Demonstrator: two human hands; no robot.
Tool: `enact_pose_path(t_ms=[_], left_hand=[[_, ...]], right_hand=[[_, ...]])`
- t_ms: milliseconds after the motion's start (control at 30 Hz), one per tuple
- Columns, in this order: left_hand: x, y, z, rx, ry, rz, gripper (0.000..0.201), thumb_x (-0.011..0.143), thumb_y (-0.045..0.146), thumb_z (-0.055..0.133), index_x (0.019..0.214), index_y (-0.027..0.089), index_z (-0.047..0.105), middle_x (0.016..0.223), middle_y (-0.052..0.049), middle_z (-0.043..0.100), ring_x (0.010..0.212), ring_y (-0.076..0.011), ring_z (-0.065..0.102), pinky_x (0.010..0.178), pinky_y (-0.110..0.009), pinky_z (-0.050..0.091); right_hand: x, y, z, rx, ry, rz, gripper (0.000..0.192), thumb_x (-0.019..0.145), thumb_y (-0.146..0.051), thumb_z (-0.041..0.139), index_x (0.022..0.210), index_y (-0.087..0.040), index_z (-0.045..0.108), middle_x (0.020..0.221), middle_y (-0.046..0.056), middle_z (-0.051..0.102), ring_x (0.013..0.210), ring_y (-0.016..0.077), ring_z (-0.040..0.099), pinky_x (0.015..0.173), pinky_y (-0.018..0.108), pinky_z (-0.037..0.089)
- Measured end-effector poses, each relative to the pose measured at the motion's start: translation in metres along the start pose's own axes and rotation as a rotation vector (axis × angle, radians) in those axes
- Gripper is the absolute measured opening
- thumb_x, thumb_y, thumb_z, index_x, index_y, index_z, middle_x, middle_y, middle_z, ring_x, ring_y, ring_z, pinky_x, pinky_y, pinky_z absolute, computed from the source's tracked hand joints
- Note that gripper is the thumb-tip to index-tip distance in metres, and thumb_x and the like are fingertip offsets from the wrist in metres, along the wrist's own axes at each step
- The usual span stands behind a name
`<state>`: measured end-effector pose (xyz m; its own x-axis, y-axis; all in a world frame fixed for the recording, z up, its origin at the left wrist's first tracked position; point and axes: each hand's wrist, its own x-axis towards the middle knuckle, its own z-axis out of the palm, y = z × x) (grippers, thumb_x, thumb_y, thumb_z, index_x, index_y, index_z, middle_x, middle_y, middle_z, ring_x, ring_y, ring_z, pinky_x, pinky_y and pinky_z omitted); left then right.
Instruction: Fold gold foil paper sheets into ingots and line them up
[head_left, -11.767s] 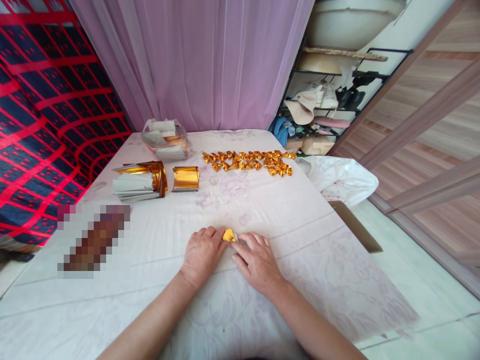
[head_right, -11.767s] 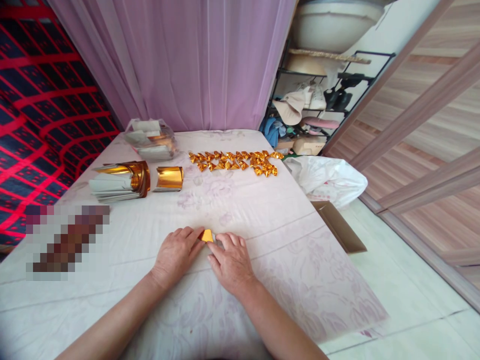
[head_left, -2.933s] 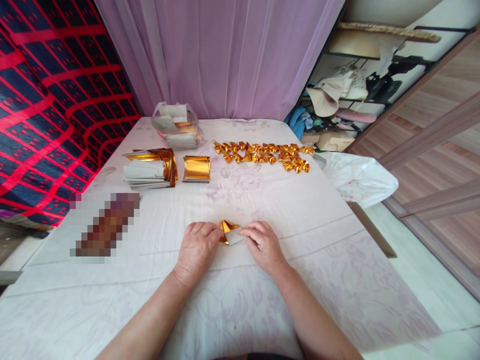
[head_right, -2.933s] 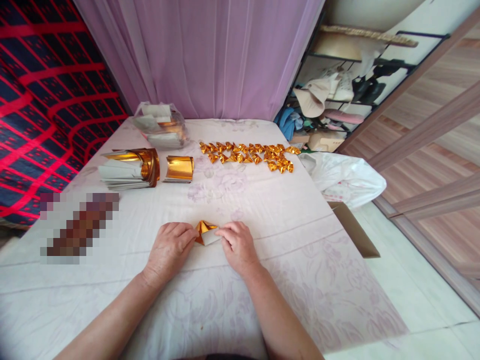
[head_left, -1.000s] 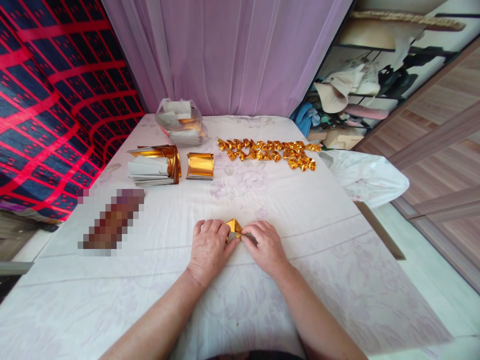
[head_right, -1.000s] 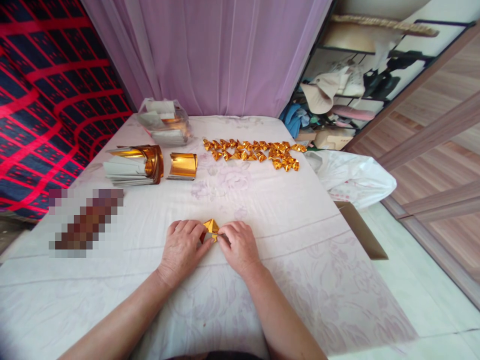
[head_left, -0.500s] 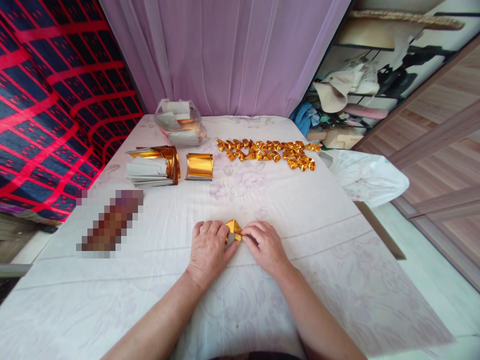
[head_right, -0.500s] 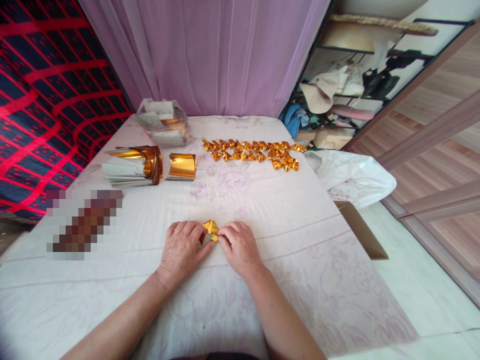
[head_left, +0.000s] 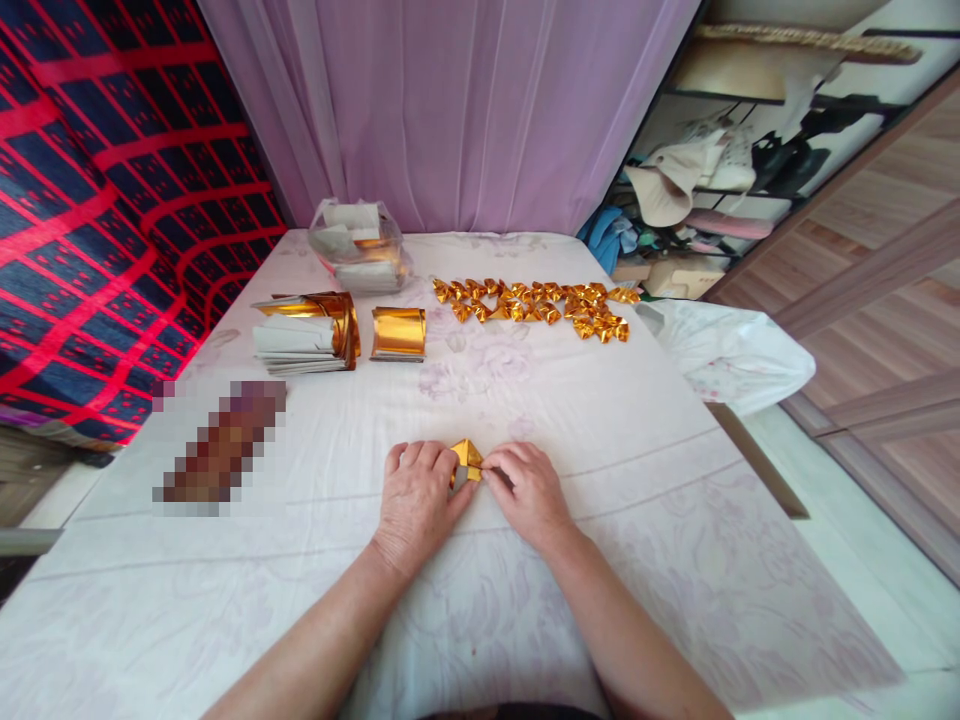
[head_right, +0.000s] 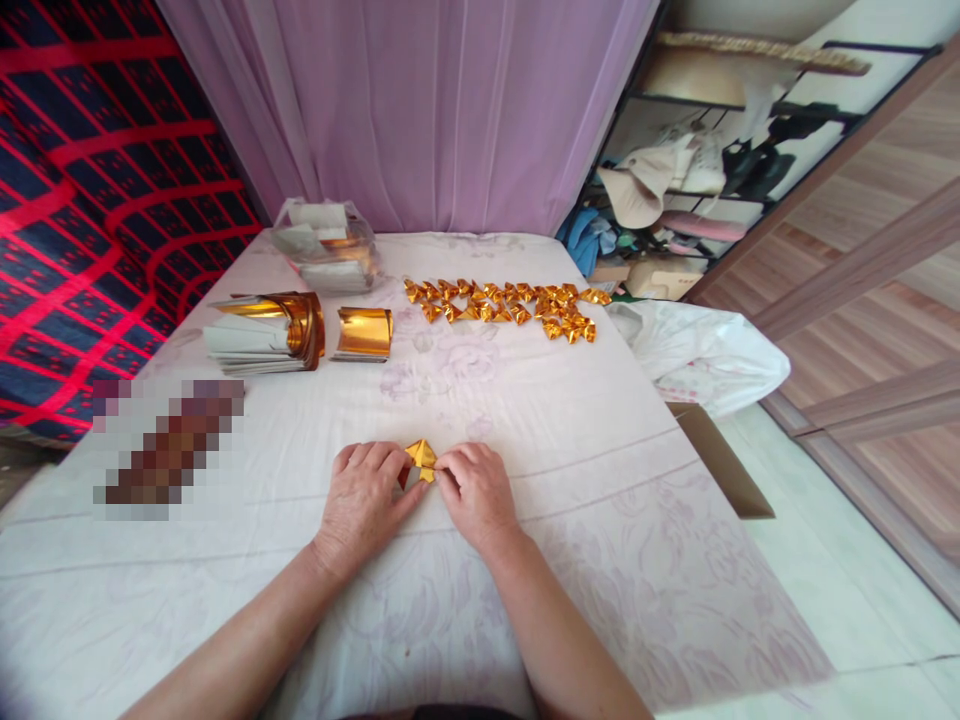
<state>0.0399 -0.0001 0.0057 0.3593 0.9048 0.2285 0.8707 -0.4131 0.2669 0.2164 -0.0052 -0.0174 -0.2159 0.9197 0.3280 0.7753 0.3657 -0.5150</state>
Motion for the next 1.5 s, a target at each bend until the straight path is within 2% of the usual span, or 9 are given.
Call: enact_pose_path(t_ms=[567,833,1033,1500], left_hand=[[0.0004,-0.0011,0.0017,-0.01,0.003,-0.007,0.023,0.086,0.044,0.06,0.085,0.021,0.063,0.088,-0.005,0.063,0.089,-0.0246,0.055,0.083,-0.042,0.037],[0.0015,-0.0013,0.0024,-0.008,-0.002,-0.019,0.018,0.084,0.038,0.063,0.085,0.021,0.062,0.088,-0.005,0.062,0.089,-0.0247,0.055,0.082,-0.042,0.038],[0.0004,-0.0019,0.0029,-0.03,0.015,-0.003,0.024,0.084,0.045,0.062,0.084,0.021,0.061,0.087,-0.005,0.062,0.088,-0.0241,0.055,0.082,-0.041,0.037],[0.0007,-0.0011,0.0034,-0.027,-0.005,-0.027,0.02,0.083,0.04,0.063,0.084,0.021,0.061,0.089,-0.005,0.062,0.09,-0.025,0.054,0.082,-0.042,0.038]], right_hand=[[0.0001,0.0,0.0027,-0.003,0.014,0.024,0.011,0.085,-0.014,0.059,0.08,-0.023,0.063,0.084,0.001,0.065,0.084,0.0187,0.057,0.076,0.032,0.038],[0.0006,-0.0026,0.0022,-0.016,0.027,0.022,0.008,0.083,-0.014,0.062,0.08,-0.022,0.063,0.084,0.001,0.065,0.084,0.0189,0.057,0.077,0.032,0.038],[0.0009,-0.0038,0.0014,-0.031,0.021,0.034,0.009,0.082,-0.013,0.062,0.08,-0.023,0.063,0.084,0.001,0.065,0.085,0.0186,0.057,0.076,0.032,0.038],[0.0014,-0.005,0.0017,-0.026,-0.007,0.059,0.006,0.081,-0.017,0.064,0.081,-0.023,0.063,0.086,0.002,0.065,0.087,0.0202,0.057,0.079,0.034,0.039]])
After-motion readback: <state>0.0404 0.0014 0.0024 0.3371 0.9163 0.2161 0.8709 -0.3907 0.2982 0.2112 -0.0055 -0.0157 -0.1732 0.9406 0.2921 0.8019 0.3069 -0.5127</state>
